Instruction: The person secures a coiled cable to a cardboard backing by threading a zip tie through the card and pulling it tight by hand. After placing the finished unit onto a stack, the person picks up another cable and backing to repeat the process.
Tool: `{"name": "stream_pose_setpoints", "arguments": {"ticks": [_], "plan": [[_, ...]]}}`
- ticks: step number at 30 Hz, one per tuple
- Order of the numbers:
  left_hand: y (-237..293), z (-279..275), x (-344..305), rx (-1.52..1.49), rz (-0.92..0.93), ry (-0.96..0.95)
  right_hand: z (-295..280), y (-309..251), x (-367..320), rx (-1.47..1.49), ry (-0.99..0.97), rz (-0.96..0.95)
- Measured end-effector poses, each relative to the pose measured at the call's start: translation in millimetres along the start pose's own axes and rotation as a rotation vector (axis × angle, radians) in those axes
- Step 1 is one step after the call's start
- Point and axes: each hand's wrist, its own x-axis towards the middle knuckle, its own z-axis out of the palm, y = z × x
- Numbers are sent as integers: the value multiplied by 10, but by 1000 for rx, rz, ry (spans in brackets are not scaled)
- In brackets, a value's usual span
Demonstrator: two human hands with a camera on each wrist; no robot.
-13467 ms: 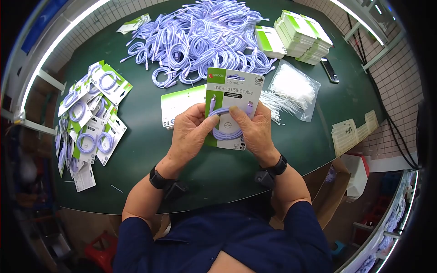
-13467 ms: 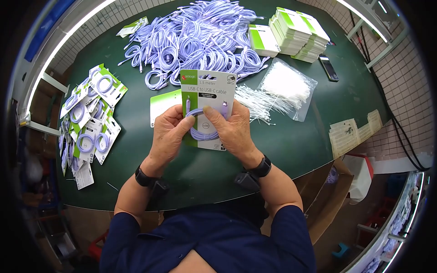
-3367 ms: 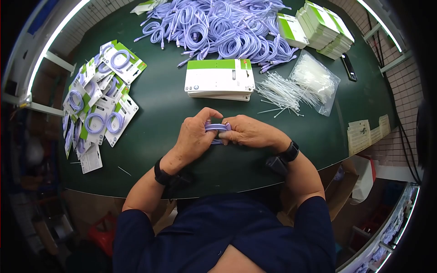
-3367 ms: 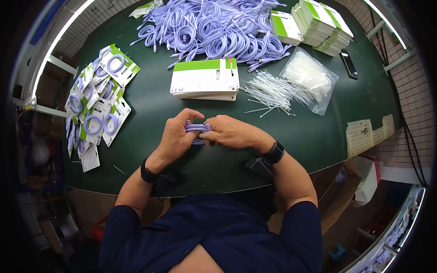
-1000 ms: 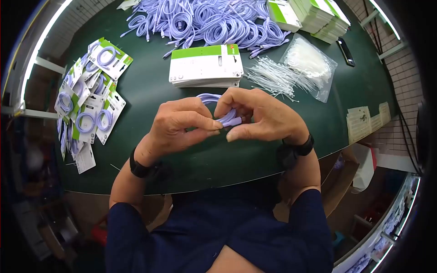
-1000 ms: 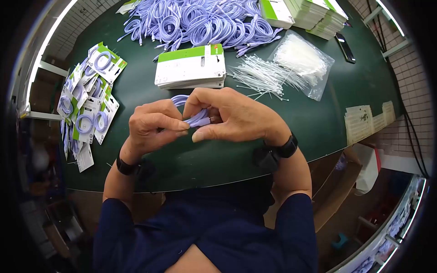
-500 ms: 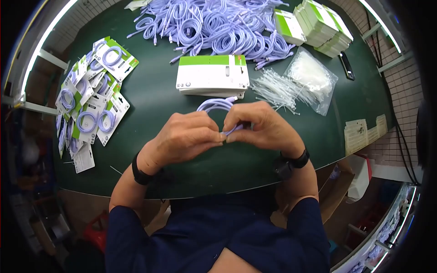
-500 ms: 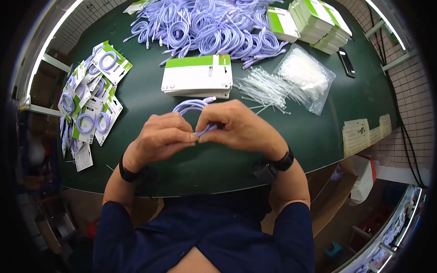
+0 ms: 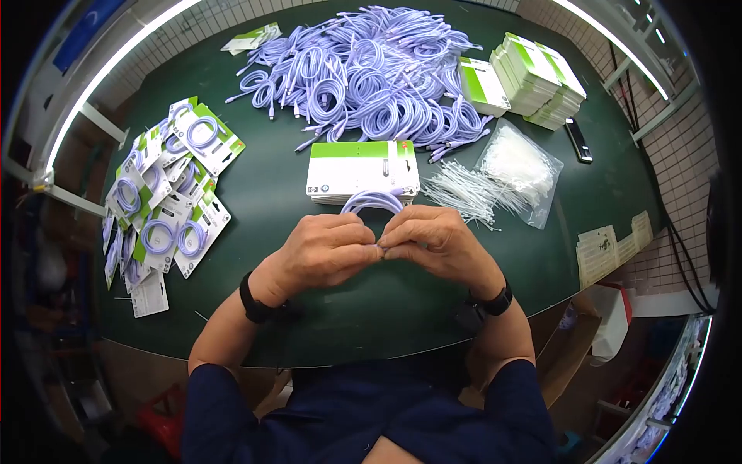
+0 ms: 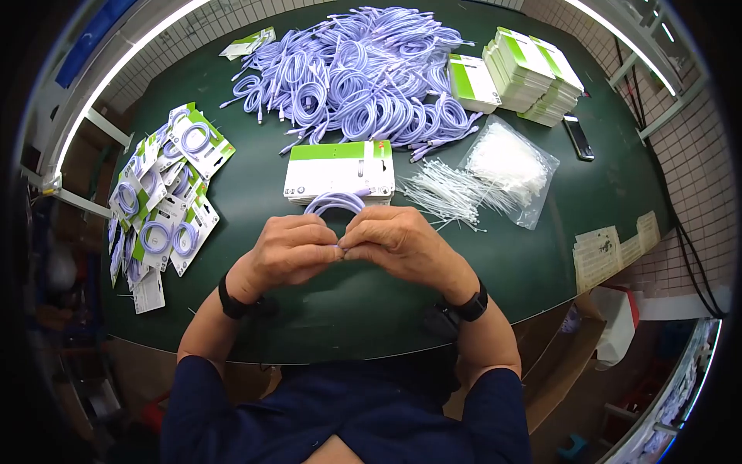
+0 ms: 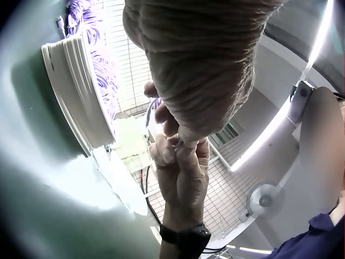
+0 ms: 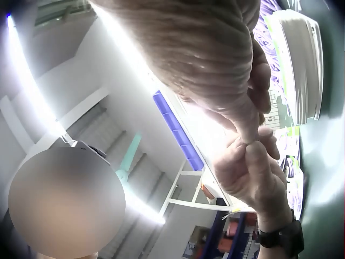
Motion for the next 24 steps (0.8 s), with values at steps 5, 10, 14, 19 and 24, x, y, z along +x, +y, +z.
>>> {"name": "stream_pose_setpoints", "arguments": {"ticks": [5, 10, 14, 19, 24], "plan": [[-166, -4, 163, -47, -149, 220, -207, 26, -13, -165, 213, 46], [-698, 69, 216, 268, -413, -23, -288, 187, -54, -153, 404, 91], [-936, 26, 263, 384, -467, -247, -281, 253, -36, -128, 447, 93], [-975, -57, 280, 186, -540, -380, -275, 286, -46, -101, 424, 100], [-956, -99, 269, 65, -557, -310, -272, 295, -48, -51, 429, 107]]}}
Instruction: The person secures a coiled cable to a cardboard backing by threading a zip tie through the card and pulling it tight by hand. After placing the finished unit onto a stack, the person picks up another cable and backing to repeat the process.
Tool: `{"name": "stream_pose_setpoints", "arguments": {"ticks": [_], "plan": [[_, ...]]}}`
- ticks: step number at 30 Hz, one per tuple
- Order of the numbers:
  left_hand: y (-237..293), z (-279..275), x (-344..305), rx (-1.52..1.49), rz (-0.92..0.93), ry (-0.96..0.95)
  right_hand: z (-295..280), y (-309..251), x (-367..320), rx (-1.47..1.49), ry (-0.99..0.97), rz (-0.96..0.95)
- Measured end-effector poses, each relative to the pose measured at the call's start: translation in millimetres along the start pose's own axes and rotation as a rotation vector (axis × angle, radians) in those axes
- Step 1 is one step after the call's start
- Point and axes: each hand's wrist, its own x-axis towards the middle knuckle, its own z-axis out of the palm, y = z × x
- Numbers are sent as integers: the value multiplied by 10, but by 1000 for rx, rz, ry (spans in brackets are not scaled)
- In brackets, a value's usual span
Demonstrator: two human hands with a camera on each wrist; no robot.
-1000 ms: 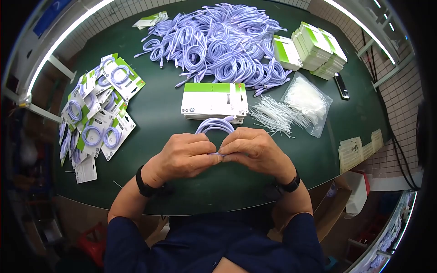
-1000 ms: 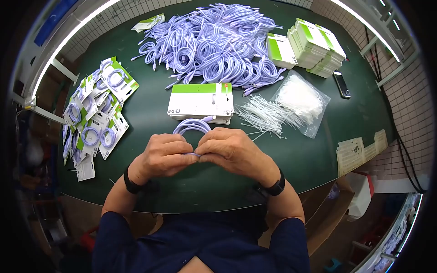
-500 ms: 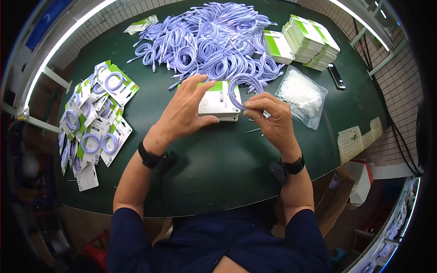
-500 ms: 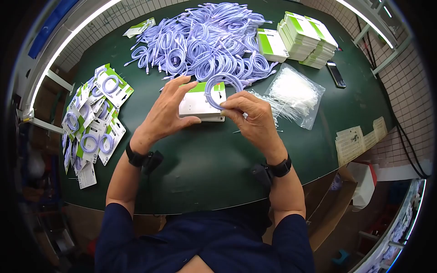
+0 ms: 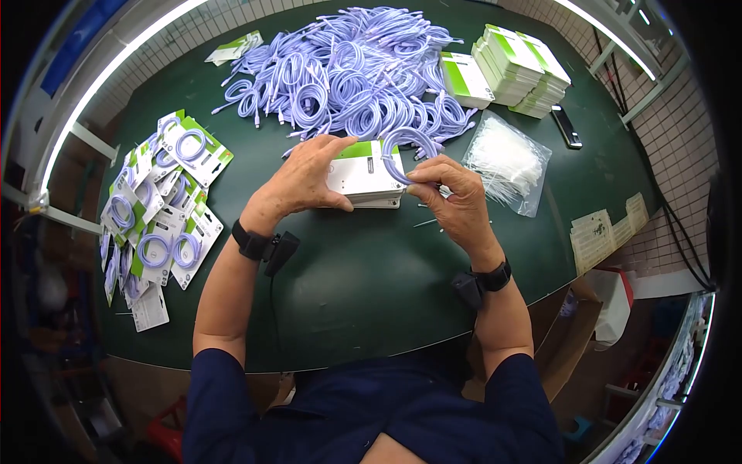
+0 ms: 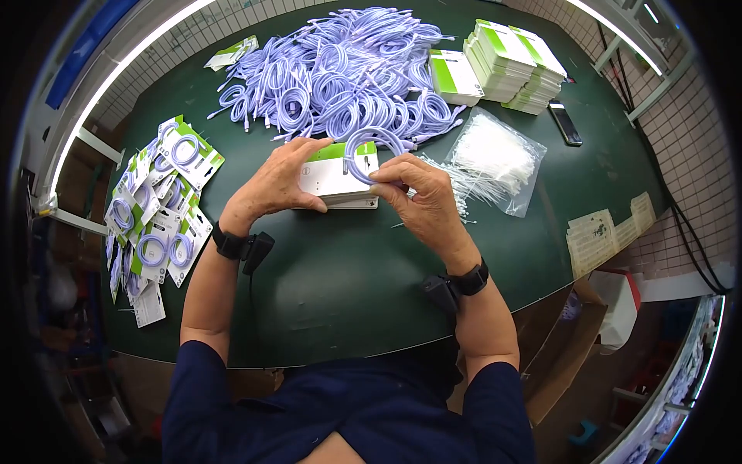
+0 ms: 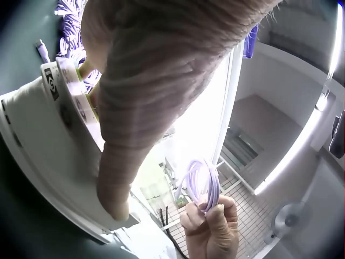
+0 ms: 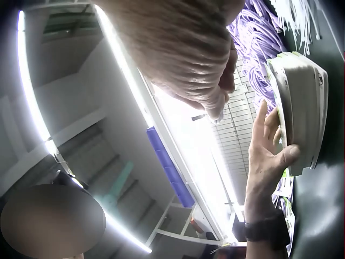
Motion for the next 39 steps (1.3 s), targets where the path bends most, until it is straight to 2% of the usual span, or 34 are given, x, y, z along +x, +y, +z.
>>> {"name": "stream_pose_setpoints", "arguments": {"ticks": [4, 9, 12, 13, 16, 17, 20, 22, 24, 25, 27, 32, 35, 36, 38, 39], "plan": [[49, -64, -15, -100, 29, 64, -11, -11, -5, 37, 16, 6], [37, -76, -68, -29, 62, 41, -16, -39, -13, 98, 55, 47], [13, 59, -100, 227, 260, 266, 4, -21, -33, 138, 83, 17], [42, 31, -113, 235, 265, 273, 5, -34, -35, 156, 103, 5], [223, -120, -205, 445, 275, 510, 21, -117, -36, 201, 187, -33], [336, -179, -274, 451, 274, 518, 27, -138, -33, 226, 225, -43], [772, -251, -621, 445, 135, 380, 12, -333, -32, 125, 164, -54], [989, -147, -805, 445, 122, 174, 43, -400, -46, 68, 138, -86], [1106, -9, -901, 410, 145, 66, 193, -496, -89, 15, -23, -50], [1098, 63, -936, 423, 148, 78, 275, -506, -113, 14, -23, -68], [1007, 228, -947, 357, 164, 45, 414, -437, -163, -226, -189, -195], [928, 419, -890, 311, 161, 103, 523, -262, -260, -321, -137, -226], [906, 455, -898, 297, 137, 105, 570, -177, -356, -213, 28, -133], [909, 452, -896, 268, 121, 74, 589, -175, -417, -204, 19, -90], [919, 390, -819, 58, 370, 519, 585, -130, -347, -254, 81, -179], [1012, 414, -928, 30, 353, 490, 576, -121, -343, -250, 79, -136]]}}
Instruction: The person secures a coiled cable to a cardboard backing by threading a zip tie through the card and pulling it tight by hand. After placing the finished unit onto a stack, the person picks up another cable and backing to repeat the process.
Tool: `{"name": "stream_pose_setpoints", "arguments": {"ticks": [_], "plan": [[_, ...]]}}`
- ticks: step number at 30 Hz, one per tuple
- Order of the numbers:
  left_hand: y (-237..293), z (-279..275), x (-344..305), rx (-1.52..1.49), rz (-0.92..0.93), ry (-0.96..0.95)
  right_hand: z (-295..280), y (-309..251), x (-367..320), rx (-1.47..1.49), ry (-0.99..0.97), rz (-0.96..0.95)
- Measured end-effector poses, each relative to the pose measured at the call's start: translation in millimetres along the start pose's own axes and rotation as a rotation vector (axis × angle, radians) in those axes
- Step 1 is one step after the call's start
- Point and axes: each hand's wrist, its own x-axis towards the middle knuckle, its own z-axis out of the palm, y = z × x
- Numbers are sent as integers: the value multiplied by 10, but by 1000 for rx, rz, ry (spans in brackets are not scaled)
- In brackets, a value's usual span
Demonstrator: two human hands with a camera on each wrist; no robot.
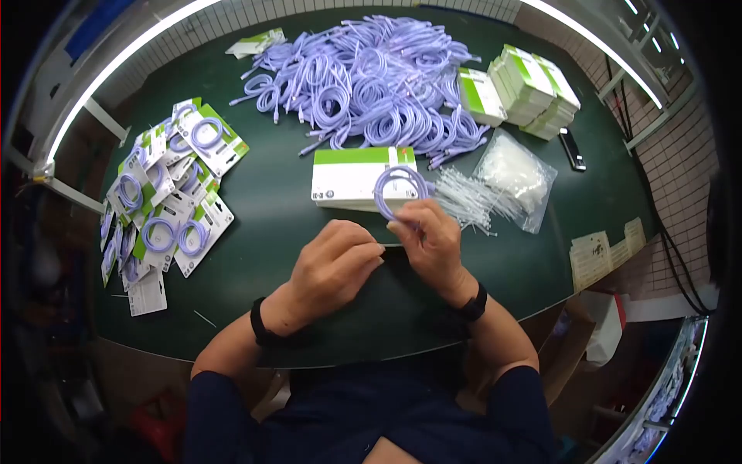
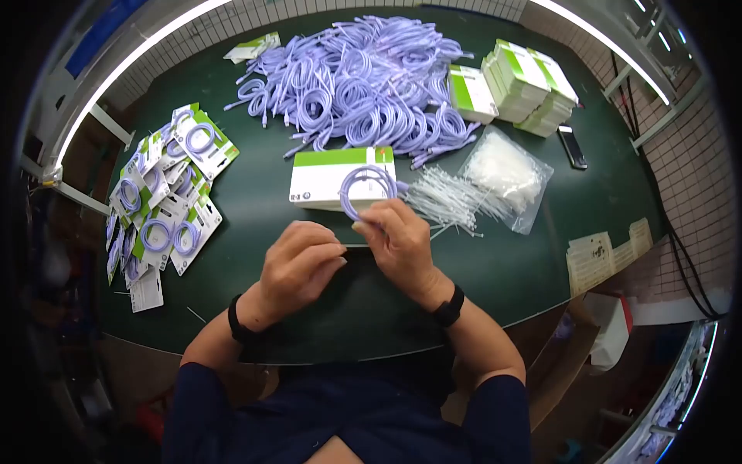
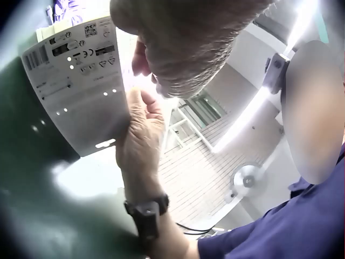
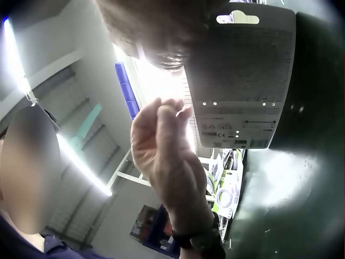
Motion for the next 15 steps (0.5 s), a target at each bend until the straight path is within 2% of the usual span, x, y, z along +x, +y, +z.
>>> {"name": "stream_pose_setpoints", "arguments": {"ticks": [3, 4, 7, 8, 10, 11, 15], "plan": [[316, -156, -211, -607, -621, -70, 5, 26, -20, 71, -7, 4], [369, -114, -285, -620, -648, -83, 4, 26, -61, 100, -18, -20], [419, 18, -395, -1296, -1380, -60, 20, 62, -59, 167, -44, -85], [403, 17, -417, -1297, -1395, -57, 37, 72, -58, 172, -63, -155], [311, -2, -426, -1606, -1533, 126, 44, 60, -88, 177, -99, -295], [295, 0, -428, -1760, -1589, 224, 29, 39, -105, 179, -102, -288], [294, 147, -616, -1650, -1516, 320, -62, -76, -88, 208, -228, -243]]}}
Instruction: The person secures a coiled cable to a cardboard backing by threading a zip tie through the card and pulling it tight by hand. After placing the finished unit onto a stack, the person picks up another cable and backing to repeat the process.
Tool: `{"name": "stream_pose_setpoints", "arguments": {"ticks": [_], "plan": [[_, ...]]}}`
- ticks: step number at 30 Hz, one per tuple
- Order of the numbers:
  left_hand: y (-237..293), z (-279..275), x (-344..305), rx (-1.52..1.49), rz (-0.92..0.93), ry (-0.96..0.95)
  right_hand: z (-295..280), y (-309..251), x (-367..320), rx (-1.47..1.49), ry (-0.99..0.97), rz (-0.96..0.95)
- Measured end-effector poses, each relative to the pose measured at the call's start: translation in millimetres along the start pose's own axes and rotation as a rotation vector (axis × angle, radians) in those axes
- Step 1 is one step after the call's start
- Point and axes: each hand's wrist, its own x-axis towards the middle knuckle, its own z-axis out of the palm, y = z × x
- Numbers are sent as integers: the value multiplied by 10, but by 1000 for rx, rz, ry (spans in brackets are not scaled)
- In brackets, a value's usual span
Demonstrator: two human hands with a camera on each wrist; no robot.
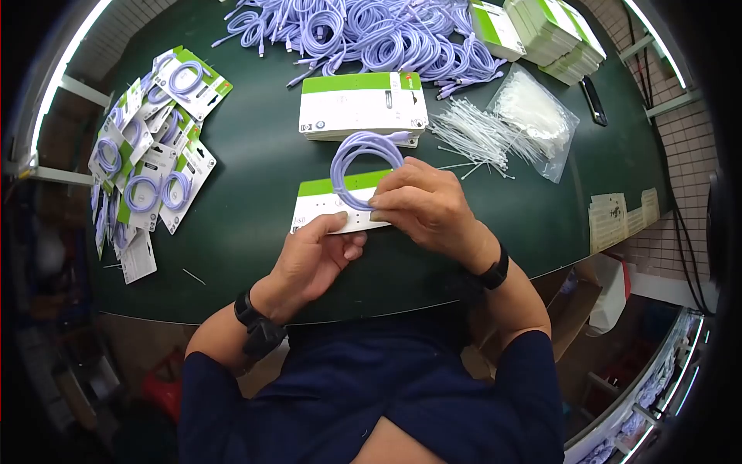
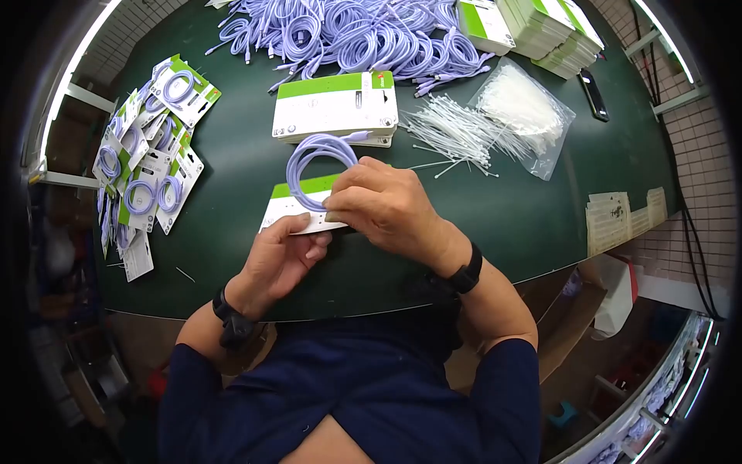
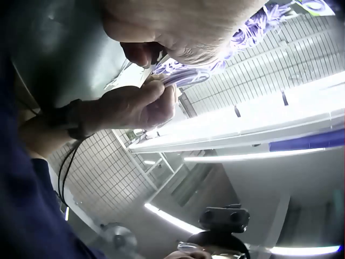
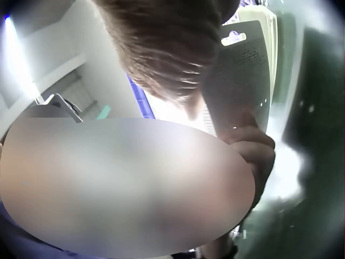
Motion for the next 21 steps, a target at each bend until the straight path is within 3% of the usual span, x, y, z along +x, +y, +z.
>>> {"name": "stream_pose_setpoints", "arguments": {"ticks": [3, 8, 15, 21], "plan": [[70, 36, -20, 147, 101, -36, -130, -113, 126, 28, -188, 93], [163, 293, -6, 280, 246, -92, -231, -158, 237, -43, -164, 120], [126, 249, 178, 393, 272, -156, -293, -121, 254, -184, -231, 130], [159, 244, 276, 389, 309, -223, -261, -78, 220, -83, -200, 216]]}}
